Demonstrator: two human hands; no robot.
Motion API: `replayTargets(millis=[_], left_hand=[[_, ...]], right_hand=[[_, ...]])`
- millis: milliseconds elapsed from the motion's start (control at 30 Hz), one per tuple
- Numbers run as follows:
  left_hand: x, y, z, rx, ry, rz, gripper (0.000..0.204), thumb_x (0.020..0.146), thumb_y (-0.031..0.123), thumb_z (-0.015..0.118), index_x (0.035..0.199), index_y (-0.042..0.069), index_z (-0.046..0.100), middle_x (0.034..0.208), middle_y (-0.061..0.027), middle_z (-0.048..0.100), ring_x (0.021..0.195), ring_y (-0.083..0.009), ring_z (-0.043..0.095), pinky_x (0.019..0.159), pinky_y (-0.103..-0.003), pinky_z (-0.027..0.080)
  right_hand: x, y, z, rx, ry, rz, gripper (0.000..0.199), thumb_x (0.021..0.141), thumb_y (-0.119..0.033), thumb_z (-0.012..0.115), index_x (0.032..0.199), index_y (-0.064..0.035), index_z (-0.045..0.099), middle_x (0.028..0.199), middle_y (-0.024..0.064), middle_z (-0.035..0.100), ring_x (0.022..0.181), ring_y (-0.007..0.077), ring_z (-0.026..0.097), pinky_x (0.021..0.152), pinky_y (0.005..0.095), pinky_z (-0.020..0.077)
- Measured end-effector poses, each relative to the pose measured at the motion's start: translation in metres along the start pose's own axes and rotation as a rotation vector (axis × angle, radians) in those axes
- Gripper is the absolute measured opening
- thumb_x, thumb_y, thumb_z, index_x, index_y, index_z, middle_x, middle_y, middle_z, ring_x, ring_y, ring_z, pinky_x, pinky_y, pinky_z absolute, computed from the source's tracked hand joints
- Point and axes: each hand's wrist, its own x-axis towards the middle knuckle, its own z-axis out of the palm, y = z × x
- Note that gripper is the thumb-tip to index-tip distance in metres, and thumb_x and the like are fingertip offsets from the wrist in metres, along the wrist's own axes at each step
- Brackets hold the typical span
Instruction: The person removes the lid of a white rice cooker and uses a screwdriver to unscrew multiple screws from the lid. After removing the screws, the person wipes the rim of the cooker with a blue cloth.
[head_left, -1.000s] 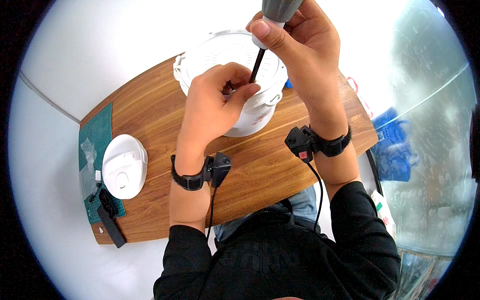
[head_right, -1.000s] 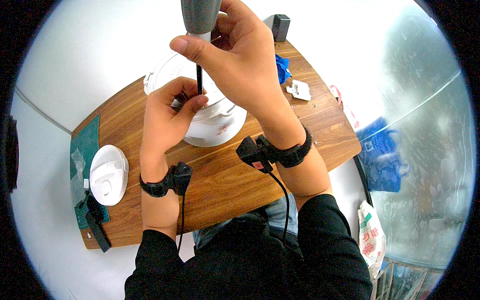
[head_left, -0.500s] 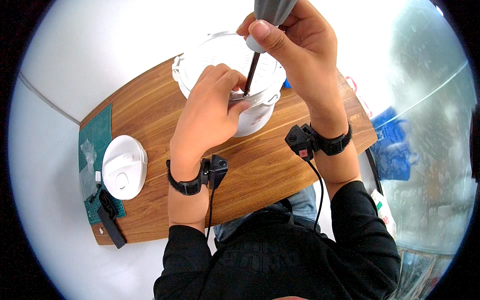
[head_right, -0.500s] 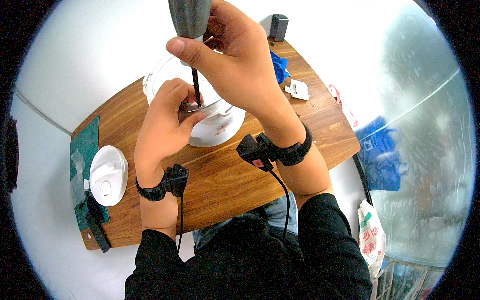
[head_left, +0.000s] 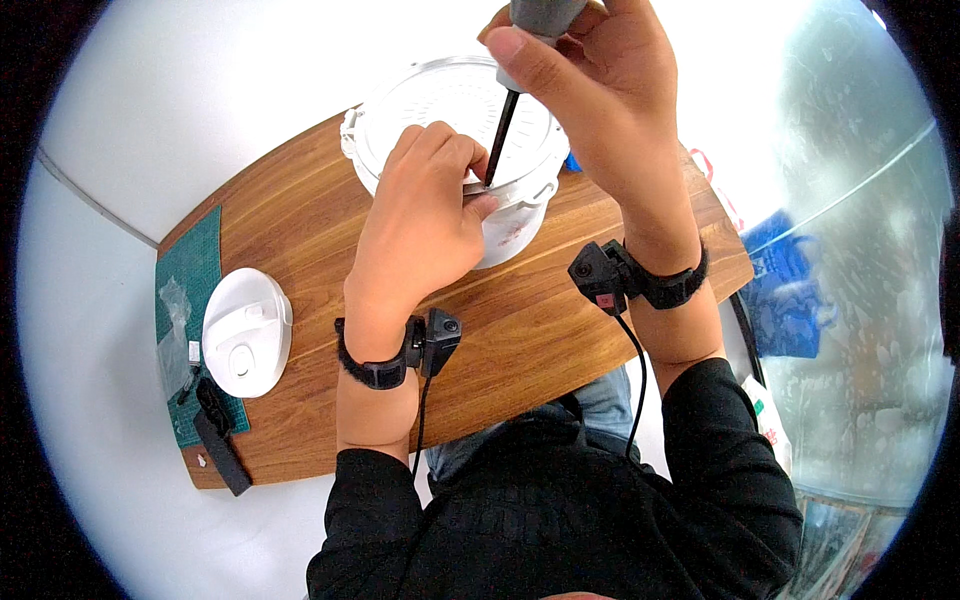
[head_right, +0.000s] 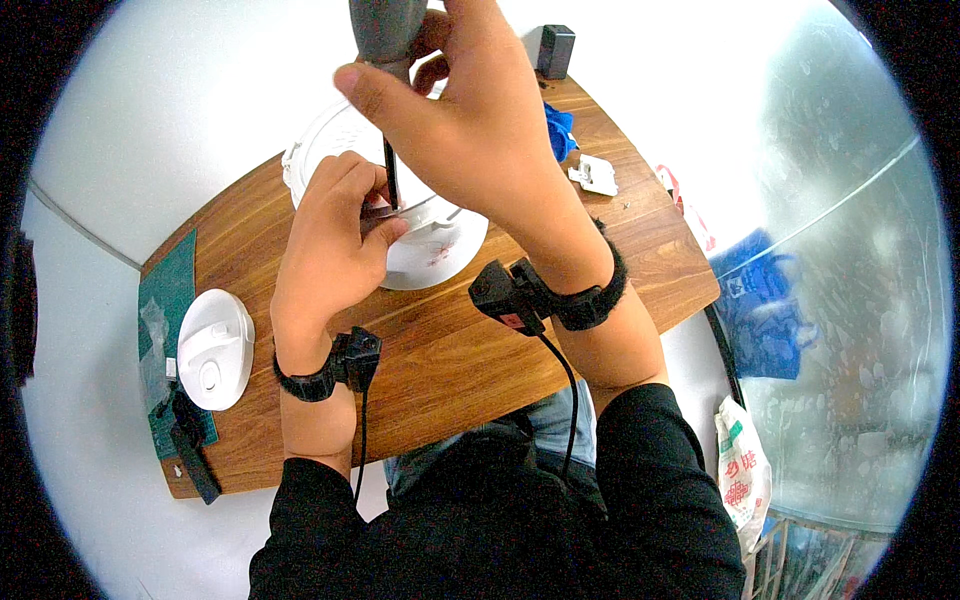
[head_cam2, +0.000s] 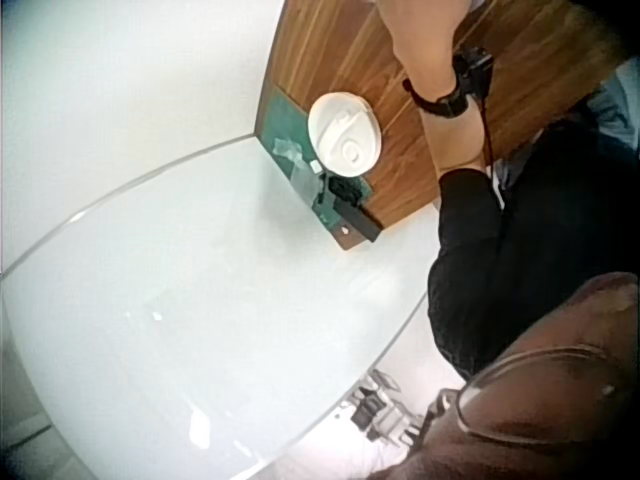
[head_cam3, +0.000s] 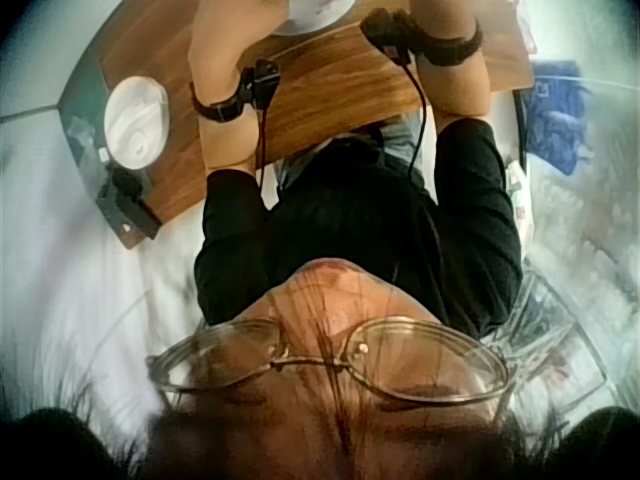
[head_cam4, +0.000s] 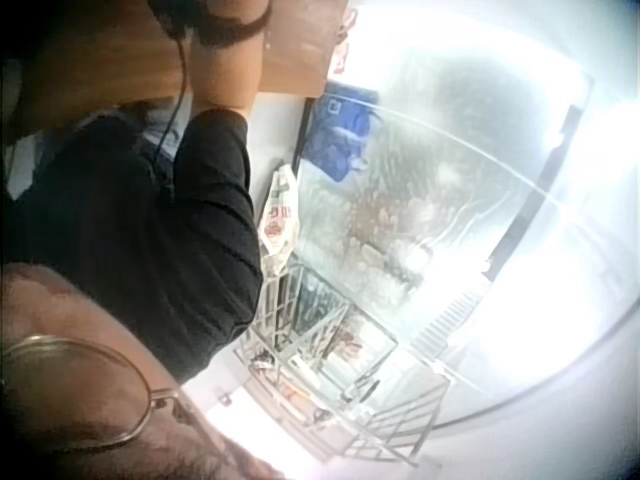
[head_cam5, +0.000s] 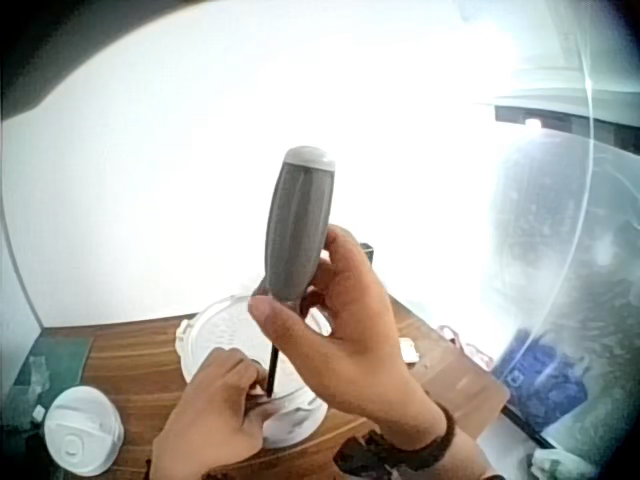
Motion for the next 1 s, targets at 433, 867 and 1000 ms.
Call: replayTargets(millis=[433,867,1000], left_hand=[[-0.002,0.002,0.001,0.132,0.02,-0.004,0.014,0.077,0.009,0.075,0.087,0.005,0.066,0.093,-0.0065,0.062,0.097,-0.0255,0.055,0.095,-0.039,0.036],[-0.002,0.0,0.0,0.127,0.011,-0.032,0.014,0.078,0.011,0.076,0.086,0.006,0.067,0.09,-0.0059,0.063,0.095,-0.0249,0.057,0.092,-0.038,0.038],[-0.002,0.002,0.001,0.139,0.026,-0.049,0.014,0.078,0.011,0.076,0.086,0.006,0.066,0.089,-0.0061,0.063,0.094,-0.0253,0.057,0.091,-0.038,0.039]], right_hand=[[-0.002,0.014,-0.008,-0.001,-0.024,0.023,0.056,0.093,-0.009,0.069,0.137,0.0044,0.036,0.095,0.0101,0.063,0.078,0.0098,0.059,0.065,0.0267,0.0495],[-0.004,-0.01,-0.008,0.326,-0.088,0.068,0.055,0.093,-0.01,0.069,0.136,0.0039,0.038,0.094,0.0087,0.057,0.086,0.0112,0.057,0.074,0.0286,0.0491],[-0.005,-0.013,-0.007,-0.086,-0.094,0.03,0.055,0.095,-0.016,0.068,0.135,0.0054,0.037,0.092,0.0087,0.056,0.085,0.0129,0.057,0.071,0.0296,0.0493]])
